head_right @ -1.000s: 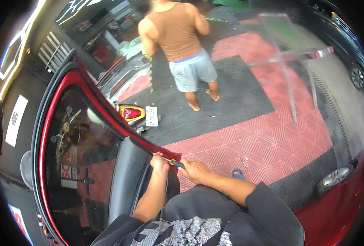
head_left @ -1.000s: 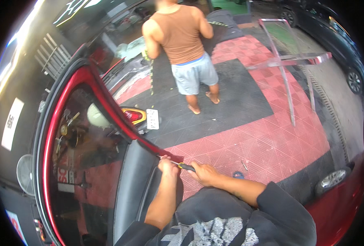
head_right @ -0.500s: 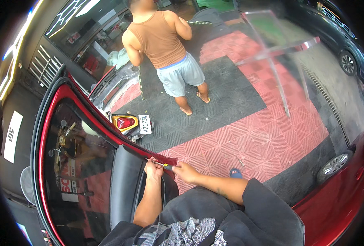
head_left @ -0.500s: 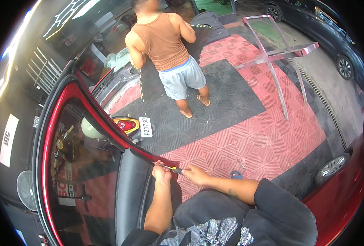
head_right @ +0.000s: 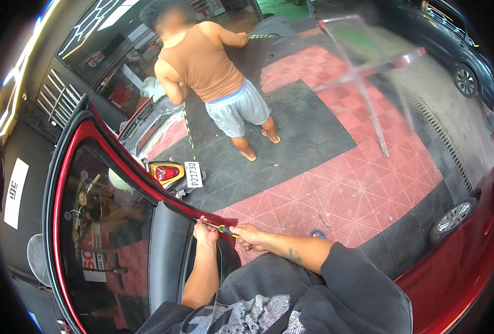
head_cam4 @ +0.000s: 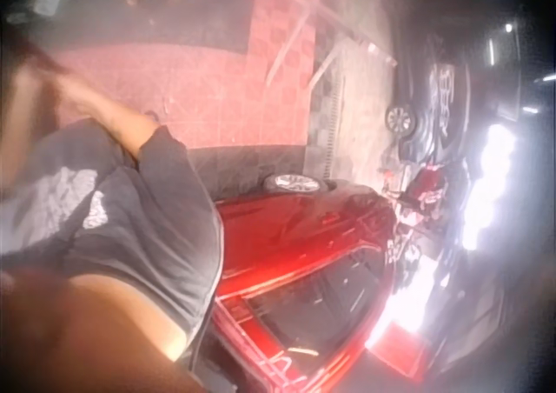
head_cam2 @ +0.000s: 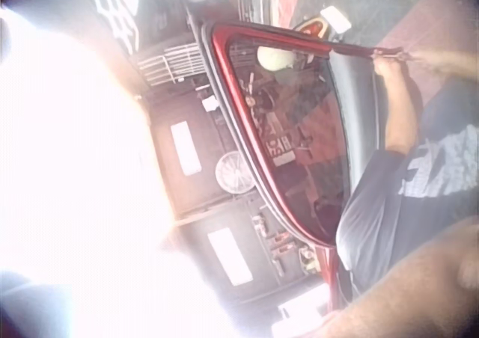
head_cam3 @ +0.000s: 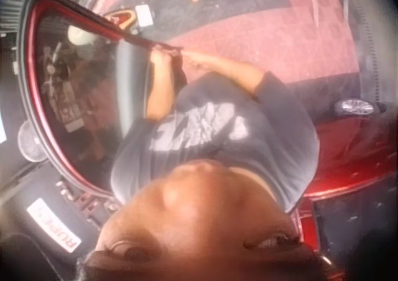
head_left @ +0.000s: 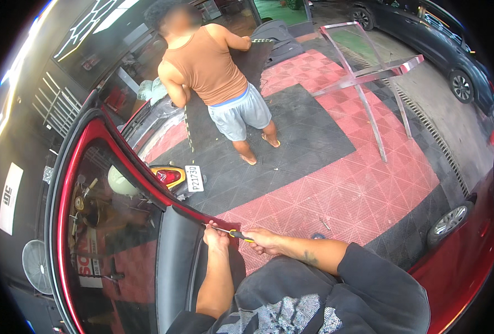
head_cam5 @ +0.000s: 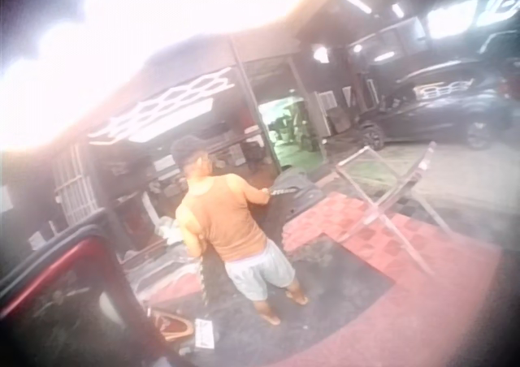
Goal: The person uses a screwdriver to remove screws from a car door panel, detaches the panel, and then reattaches it by aligning the clips and tightening the screws. The task involves handling the door panel and using a screwdriver throughout.
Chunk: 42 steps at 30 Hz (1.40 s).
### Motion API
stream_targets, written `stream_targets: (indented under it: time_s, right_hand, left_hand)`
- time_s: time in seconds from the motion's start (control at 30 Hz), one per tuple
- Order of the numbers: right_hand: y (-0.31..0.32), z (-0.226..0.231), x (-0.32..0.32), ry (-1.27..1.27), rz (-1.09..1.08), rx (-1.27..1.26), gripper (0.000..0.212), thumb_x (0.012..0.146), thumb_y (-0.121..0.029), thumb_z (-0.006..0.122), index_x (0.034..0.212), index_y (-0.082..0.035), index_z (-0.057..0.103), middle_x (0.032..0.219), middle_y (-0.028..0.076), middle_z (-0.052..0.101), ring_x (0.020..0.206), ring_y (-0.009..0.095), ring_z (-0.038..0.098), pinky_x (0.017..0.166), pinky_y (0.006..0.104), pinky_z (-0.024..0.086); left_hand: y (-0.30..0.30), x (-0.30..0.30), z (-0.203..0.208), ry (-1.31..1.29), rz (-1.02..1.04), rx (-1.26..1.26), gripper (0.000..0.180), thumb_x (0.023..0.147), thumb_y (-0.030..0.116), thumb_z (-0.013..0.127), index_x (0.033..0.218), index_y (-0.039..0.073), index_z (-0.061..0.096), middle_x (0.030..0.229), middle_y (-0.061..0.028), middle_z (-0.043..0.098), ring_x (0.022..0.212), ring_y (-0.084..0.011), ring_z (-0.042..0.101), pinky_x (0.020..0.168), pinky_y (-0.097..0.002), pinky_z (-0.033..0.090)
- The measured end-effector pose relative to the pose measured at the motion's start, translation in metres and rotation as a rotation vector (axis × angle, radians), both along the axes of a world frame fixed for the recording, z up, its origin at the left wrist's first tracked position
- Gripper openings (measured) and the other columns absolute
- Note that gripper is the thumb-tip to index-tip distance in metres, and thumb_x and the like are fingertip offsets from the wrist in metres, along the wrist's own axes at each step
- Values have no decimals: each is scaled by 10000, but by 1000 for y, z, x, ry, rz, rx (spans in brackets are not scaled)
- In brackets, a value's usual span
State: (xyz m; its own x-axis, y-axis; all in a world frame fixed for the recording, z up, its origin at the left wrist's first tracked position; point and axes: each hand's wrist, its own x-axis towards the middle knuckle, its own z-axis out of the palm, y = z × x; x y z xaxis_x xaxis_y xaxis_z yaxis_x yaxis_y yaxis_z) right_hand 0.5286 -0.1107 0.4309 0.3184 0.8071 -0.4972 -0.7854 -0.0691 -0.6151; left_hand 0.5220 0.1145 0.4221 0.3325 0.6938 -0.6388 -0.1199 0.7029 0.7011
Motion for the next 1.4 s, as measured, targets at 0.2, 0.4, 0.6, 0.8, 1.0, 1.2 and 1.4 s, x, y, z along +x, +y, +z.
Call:
stream_targets:
  time_s: [0.2,0.4,0.6,0.8,1.0,1.2,1.4]
  right_hand:
    - [-19,20,-15,-1810,-181,-389,375,1038,-361,615,1333,-133,582,860,108,674,734,267,703,680,422,574]
    - [10,4,-9,-1393,21,-275,445,1040,-375,628,1394,-113,562,885,131,693,804,241,722,656,426,560]
    - [2,24,0,-690,51,-191,462,1039,-383,630,1400,-110,536,867,156,690,801,300,725,661,461,556]
    - [-3,34,-9,-1855,139,-469,468,1024,-401,635,1377,-105,552,823,143,684,737,306,715,614,448,553]
    - [13,1,-3,-411,13,-138,392,1088,-361,554,1415,-146,570,811,44,618,599,182,582,535,346,487]
    - [-8,27,-15,-1937,-9,-387,387,1056,-223,524,1434,-140,544,916,162,686,762,309,714,653,441,575]
    - [14,12,-14,-799,-20,-183,300,1082,-309,528,1360,-199,553,830,73,626,632,210,595,564,373,485]
  left_hand:
    - [2,11,-5,23,73,-40,251,1115,216,442,934,149,602,704,36,590,493,-80,445,433,-262,362]
    - [29,4,-24,-30,33,-21,235,1122,236,466,955,140,601,714,48,590,508,-72,465,436,-251,373]
    - [18,8,-10,-72,75,-103,271,1119,216,463,888,144,586,700,50,581,490,-80,456,433,-245,391]
    - [17,9,-24,-70,147,-42,311,1128,244,423,886,108,562,759,-3,559,724,-145,560,701,-335,514]
    - [6,5,3,-19,39,-39,316,1138,282,395,941,141,597,721,44,550,537,-87,436,488,-266,369]
    - [25,9,-26,-101,103,-145,301,1138,264,394,967,140,609,773,38,560,599,-98,438,556,-262,374]
    - [13,-9,-7,-133,-20,-44,197,1083,207,515,1124,72,652,996,-24,619,741,-125,574,663,-277,499]
